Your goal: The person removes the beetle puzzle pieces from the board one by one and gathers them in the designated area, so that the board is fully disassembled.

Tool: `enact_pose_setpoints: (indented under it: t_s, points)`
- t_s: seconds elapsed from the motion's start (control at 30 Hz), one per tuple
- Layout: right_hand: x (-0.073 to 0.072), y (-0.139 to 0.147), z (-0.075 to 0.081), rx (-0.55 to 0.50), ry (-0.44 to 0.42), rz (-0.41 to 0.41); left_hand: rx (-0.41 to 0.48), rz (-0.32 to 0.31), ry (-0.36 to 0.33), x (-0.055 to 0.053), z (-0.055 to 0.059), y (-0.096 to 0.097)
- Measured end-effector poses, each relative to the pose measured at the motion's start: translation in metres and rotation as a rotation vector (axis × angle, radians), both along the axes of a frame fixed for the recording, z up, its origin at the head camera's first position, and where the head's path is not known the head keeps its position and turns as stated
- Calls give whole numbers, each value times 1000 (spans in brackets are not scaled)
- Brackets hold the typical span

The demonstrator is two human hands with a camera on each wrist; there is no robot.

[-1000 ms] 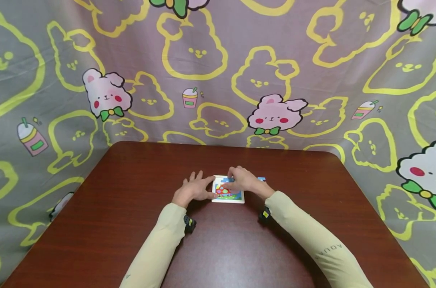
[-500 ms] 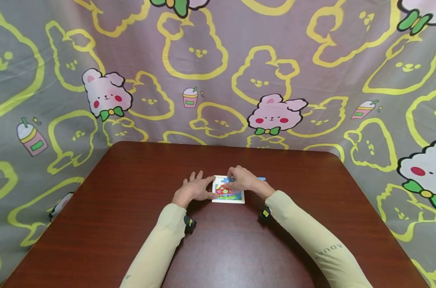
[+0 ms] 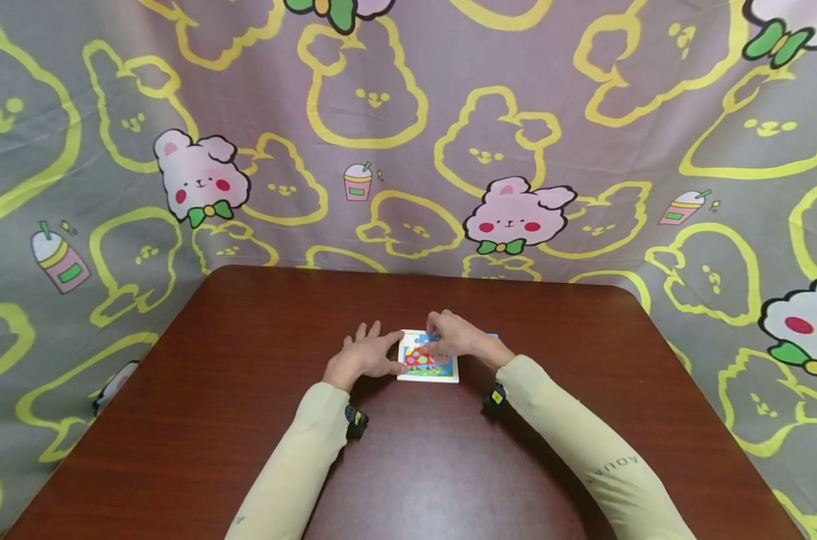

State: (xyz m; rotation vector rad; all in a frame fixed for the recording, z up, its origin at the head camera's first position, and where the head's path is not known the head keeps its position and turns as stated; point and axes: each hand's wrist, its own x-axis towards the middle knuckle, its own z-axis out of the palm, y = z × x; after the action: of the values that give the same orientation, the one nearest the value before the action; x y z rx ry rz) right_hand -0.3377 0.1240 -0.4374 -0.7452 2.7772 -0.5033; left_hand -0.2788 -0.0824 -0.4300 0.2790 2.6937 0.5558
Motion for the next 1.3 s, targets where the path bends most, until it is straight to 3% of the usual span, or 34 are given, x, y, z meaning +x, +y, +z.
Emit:
enact_pose_setpoints:
  t_s: [0.33,1.17,1.3]
  points:
    - [1,-2,-1,-11,16,-15,-19,-18,33,0,-1,0]
    - [12,-10,-6,-16,85,-64,-22,-33,40,2,-6,-3]
    - [12,-11,-6,-9,78,-43,-25,-36,42,2,-6,-3]
